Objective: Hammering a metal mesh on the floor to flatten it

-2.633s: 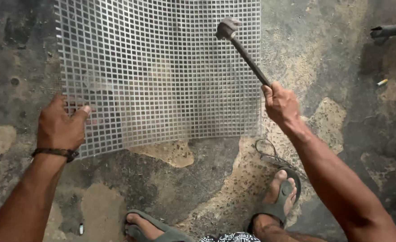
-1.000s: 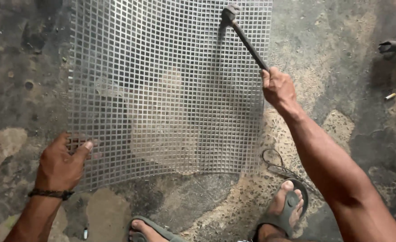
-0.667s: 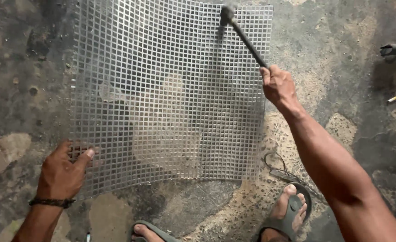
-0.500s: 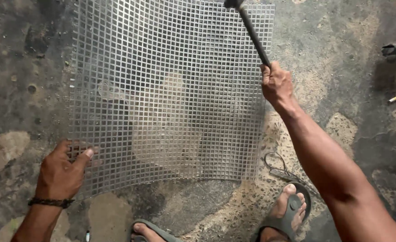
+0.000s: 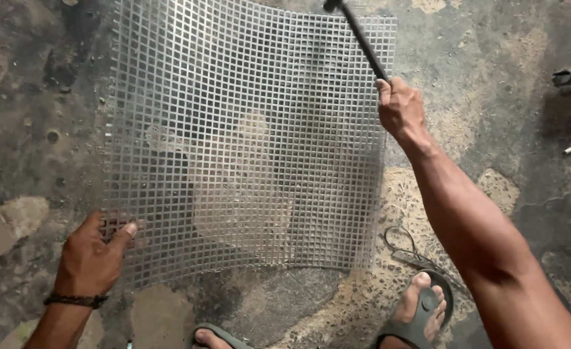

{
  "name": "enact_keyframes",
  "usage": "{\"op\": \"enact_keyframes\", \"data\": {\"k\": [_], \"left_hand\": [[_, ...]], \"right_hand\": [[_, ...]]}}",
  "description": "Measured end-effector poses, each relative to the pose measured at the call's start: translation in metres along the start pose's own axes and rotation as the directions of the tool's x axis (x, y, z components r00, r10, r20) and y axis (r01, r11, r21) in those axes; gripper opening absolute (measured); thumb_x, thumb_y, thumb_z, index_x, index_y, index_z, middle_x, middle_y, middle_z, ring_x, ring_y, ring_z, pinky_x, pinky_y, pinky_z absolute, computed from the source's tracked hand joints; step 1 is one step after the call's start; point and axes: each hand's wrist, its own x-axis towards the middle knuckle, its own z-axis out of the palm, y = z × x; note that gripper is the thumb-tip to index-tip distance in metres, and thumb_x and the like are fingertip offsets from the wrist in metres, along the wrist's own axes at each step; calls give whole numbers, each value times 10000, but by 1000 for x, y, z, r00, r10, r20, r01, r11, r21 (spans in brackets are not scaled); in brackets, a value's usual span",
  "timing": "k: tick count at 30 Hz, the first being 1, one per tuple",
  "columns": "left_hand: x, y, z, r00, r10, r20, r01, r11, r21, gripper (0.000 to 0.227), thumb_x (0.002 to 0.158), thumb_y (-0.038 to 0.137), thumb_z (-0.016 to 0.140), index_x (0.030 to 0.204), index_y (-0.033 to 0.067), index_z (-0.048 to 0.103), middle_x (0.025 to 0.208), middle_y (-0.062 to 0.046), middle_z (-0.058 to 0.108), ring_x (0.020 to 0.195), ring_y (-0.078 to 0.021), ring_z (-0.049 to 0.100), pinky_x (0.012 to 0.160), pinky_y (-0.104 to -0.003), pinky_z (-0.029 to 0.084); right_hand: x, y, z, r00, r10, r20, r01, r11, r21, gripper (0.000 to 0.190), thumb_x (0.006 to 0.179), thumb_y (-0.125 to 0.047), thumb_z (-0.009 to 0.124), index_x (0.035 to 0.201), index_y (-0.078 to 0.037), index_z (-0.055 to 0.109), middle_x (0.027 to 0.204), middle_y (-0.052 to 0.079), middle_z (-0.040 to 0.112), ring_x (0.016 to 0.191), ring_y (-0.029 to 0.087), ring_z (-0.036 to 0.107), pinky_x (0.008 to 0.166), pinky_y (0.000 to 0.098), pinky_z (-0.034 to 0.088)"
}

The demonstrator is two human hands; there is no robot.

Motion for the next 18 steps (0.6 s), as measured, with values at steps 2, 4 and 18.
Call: {"op": "enact_keyframes", "data": {"k": [2, 4, 18], "left_hand": [[5, -6, 2, 1000, 14, 12, -14, 999, 32, 221, 1010, 206, 693, 1133, 24, 667, 642, -152, 608, 443, -268, 443, 476, -450, 388], [7, -15, 6, 999, 37, 3, -38, 999, 31, 232, 1005, 228, 683, 1140, 40, 668, 556, -119, 474, 405, -257, 375, 447, -457, 331], [6, 5, 8, 999, 34, -22, -34, 999, 6, 574, 983, 230, 661, 1460, -54, 518, 472, -158, 444, 393, -300, 426, 425, -447, 323]], "right_hand": [[-1, 8, 7, 988, -119, -103, 117, 993, -29, 327, 1185, -285, 375, 1148, -18, 560, 678, 48, 544, 406, 119, 429, 249, 280, 380], [7, 24, 13, 974, -202, -100, 197, 979, -56, 279, 1180, -210, 423, 1102, -9, 600, 679, 54, 556, 408, 115, 426, 250, 268, 356], [-37, 41, 7, 987, -148, -63, 140, 983, -117, 342, 1178, -251, 353, 970, -39, 522, 671, 53, 542, 379, 106, 339, 223, 275, 285]]}}
